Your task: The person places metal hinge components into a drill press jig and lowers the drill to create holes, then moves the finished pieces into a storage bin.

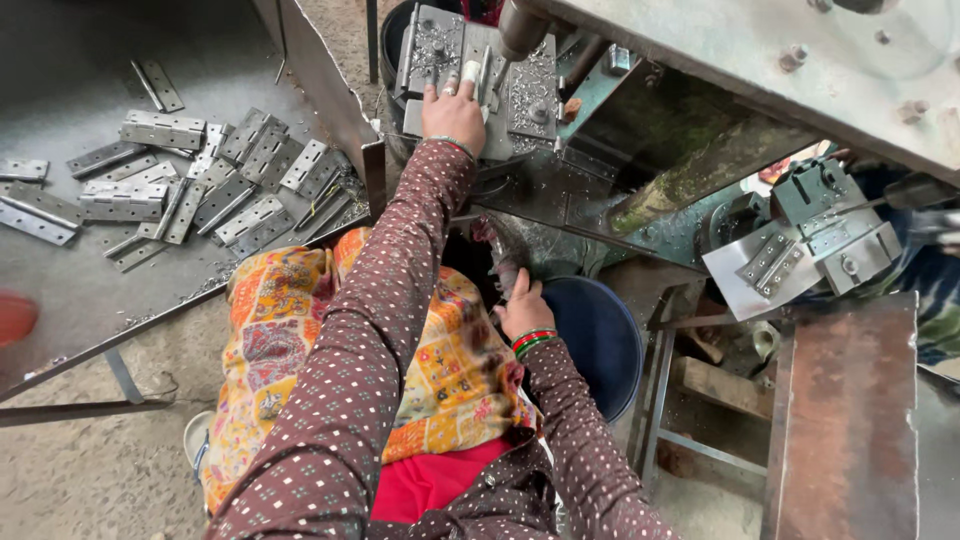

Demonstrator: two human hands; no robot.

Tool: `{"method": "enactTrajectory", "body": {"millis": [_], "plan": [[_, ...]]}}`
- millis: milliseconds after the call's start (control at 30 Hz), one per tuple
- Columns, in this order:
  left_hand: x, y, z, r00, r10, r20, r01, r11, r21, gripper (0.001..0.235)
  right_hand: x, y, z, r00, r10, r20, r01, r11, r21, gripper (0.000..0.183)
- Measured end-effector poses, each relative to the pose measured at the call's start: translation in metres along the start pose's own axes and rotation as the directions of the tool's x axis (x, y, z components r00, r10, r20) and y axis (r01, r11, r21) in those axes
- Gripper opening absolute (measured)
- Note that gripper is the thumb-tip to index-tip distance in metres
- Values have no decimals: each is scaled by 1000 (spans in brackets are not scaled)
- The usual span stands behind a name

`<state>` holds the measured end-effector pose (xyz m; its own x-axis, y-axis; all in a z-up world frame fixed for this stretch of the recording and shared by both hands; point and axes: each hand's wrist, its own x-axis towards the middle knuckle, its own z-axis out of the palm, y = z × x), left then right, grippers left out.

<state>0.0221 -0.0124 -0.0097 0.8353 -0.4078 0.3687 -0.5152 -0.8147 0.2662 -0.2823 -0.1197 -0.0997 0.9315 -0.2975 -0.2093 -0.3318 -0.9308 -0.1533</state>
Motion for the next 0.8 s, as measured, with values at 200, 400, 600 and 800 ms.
{"method": "enactTrajectory", "body": {"millis": [200,400,600,800], "plan": [[-5,5,-13,998,-5,70,4,1000,13,27,3,9,-20,995,-100,-25,102,989,111,108],[-3,8,-21,992,-29,119,29,1000,5,28,6,3,-25,991,56,120,-58,998,8,105],[0,9,-31,986,-54,155,57,998,-17,29,23,23,63,974,56,219,-91,984,152,129],[1,5,-25,992,-2,128,0,1000,11,29,7,11,-12,986,-11,167,2,998,56,119]]}}
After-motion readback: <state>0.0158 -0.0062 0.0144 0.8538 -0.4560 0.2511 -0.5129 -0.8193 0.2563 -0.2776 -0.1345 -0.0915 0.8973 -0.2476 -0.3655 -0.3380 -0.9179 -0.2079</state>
